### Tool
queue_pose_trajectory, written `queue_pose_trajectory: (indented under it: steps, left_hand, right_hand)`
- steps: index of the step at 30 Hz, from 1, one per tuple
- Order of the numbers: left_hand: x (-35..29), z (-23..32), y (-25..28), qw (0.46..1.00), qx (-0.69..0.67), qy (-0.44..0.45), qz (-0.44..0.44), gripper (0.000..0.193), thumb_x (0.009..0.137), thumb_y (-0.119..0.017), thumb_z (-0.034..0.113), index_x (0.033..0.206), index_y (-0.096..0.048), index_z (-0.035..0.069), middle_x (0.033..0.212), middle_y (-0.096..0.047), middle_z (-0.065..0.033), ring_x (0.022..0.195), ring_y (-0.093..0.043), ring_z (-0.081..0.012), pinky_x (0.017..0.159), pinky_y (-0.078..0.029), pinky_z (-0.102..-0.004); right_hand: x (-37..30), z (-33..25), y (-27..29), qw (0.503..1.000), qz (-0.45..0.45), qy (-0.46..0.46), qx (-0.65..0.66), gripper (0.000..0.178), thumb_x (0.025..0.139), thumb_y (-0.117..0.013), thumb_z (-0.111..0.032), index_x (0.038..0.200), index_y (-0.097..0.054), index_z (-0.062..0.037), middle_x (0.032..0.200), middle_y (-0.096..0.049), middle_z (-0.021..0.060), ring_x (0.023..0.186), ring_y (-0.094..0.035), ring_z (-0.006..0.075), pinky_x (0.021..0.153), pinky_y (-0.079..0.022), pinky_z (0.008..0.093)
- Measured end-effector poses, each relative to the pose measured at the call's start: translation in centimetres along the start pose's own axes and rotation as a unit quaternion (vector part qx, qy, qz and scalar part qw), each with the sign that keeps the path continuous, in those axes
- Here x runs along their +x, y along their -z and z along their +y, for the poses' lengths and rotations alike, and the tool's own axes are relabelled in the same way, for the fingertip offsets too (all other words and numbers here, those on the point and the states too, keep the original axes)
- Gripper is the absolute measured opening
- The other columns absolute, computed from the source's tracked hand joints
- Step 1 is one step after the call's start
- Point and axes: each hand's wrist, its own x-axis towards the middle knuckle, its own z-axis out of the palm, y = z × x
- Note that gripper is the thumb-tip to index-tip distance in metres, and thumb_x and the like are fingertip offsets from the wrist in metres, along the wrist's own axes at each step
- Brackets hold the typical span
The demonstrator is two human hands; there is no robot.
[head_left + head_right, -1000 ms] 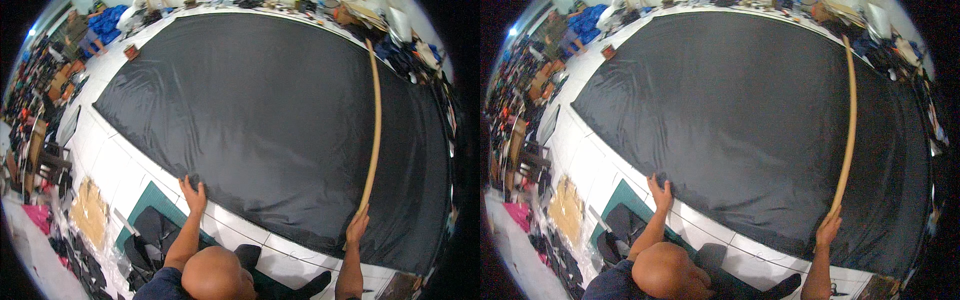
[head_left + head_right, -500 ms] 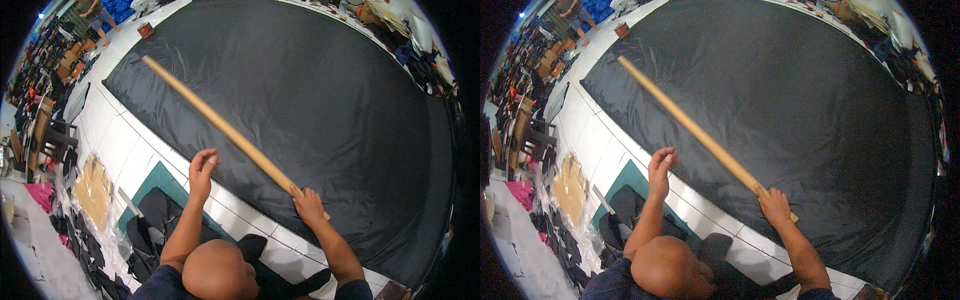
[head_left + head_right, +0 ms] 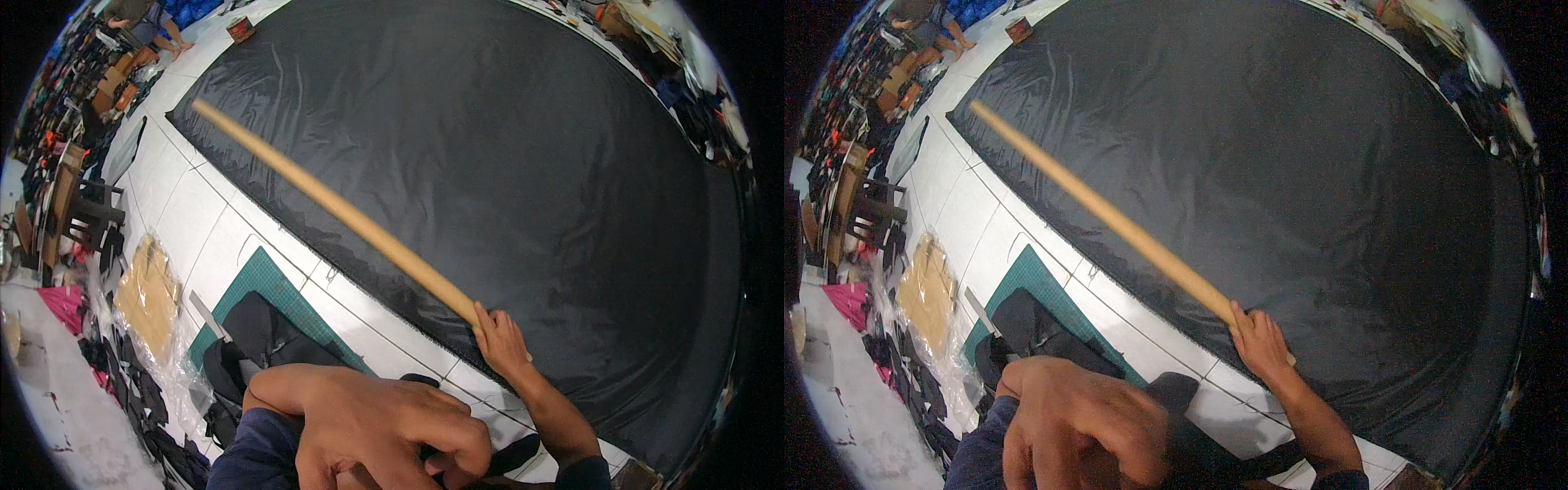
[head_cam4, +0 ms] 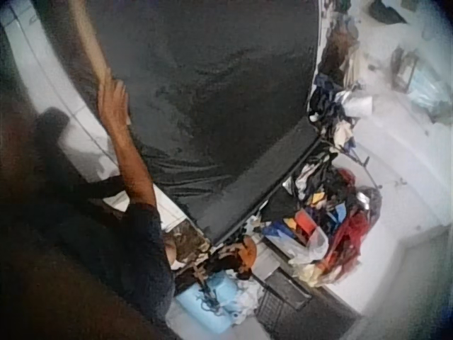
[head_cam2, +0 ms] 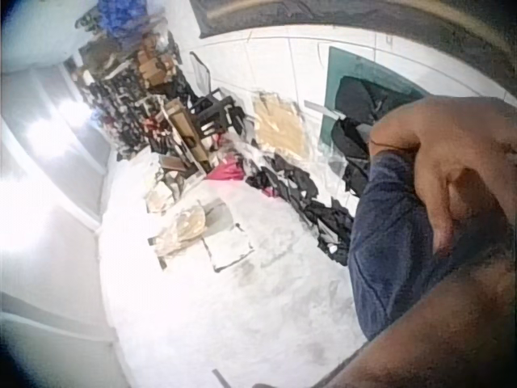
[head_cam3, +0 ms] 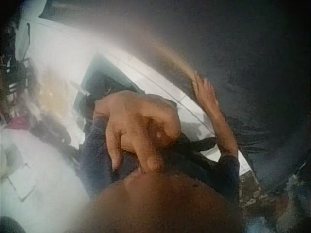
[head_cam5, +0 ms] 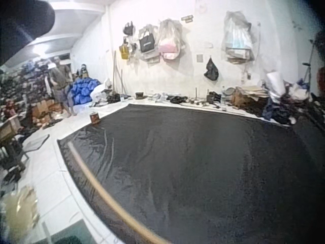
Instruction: The person measures a large black fabric sheet on the floor using a long wooden stick as a guide, then cuts the fabric with scissors. The person repeats the measuring and cutting process to produce multiple rectangular fabric pieces.
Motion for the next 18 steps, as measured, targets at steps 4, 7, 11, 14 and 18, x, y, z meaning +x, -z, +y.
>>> queue_pose_trajectory:
  steps: [4,7,11,14,18]
  left_hand:
    - [-0.1,4.5,0.5,0.980,0.161,0.092,0.069,0.050,0.089,-0.064,0.048,0.106,-0.069,0.001,0.097,-0.057,-0.0111,0.075,-0.054,-0.0237,0.064,-0.045,-0.0347]
    - [-10.6,4.1,10.3,0.727,0.609,0.105,0.299,0.027,0.092,-0.059,0.023,0.102,-0.065,-0.001,0.096,-0.063,-0.0113,0.082,-0.060,-0.0254,0.073,-0.048,-0.0348]
    - [-23.1,5.3,20.2,0.289,0.751,0.198,0.560,0.031,0.092,-0.061,0.020,0.114,-0.061,-0.002,0.120,-0.057,-0.0207,0.110,-0.054,-0.0306,0.096,-0.042,-0.0413]
    - [-28.2,4.0,21.2,0.130,0.776,0.324,0.525,0.046,0.093,-0.059,0.030,0.125,-0.055,-0.002,0.136,-0.046,-0.0252,0.129,-0.040,-0.0386,0.107,-0.030,-0.0501]
    - [-31.0,2.8,22.0,0.049,0.802,0.342,0.487,0.047,0.093,-0.057,0.030,0.127,-0.054,-0.002,0.136,-0.046,-0.0261,0.130,-0.038,-0.0420,0.111,-0.025,-0.0518]
  right_hand:
    - [6.2,-1.4,-1.2,0.998,0.020,-0.058,-0.003,0.056,0.095,-0.060,-0.026,0.146,-0.043,-0.0128,0.100,-0.052,0.0159,0.089,-0.056,0.0334,0.076,-0.050,0.0460]
    - [11.1,-2.1,-1.4,0.992,0.015,-0.125,-0.009,0.056,0.096,-0.058,-0.028,0.148,-0.040,-0.0158,0.100,-0.051,0.0162,0.091,-0.057,0.0349,0.077,-0.052,0.0473]
    - [17.3,-2.8,-2.8,0.992,0.003,-0.128,-0.002,0.057,0.097,-0.057,-0.029,0.149,-0.037,-0.0191,0.101,-0.051,0.0173,0.095,-0.059,0.0375,0.079,-0.054,0.0491]
    - [20.6,-3.4,-3.5,0.993,-0.045,-0.111,-0.018,0.057,0.096,-0.056,-0.029,0.148,-0.036,-0.0180,0.102,-0.051,0.0187,0.096,-0.061,0.0386,0.078,-0.055,0.0502]
    - [23.4,-6.8,-5.8,0.996,-0.069,-0.058,-0.017,0.057,0.097,-0.055,-0.028,0.150,-0.036,-0.0194,0.100,-0.049,0.0165,0.089,-0.059,0.0352,0.077,-0.054,0.0480]
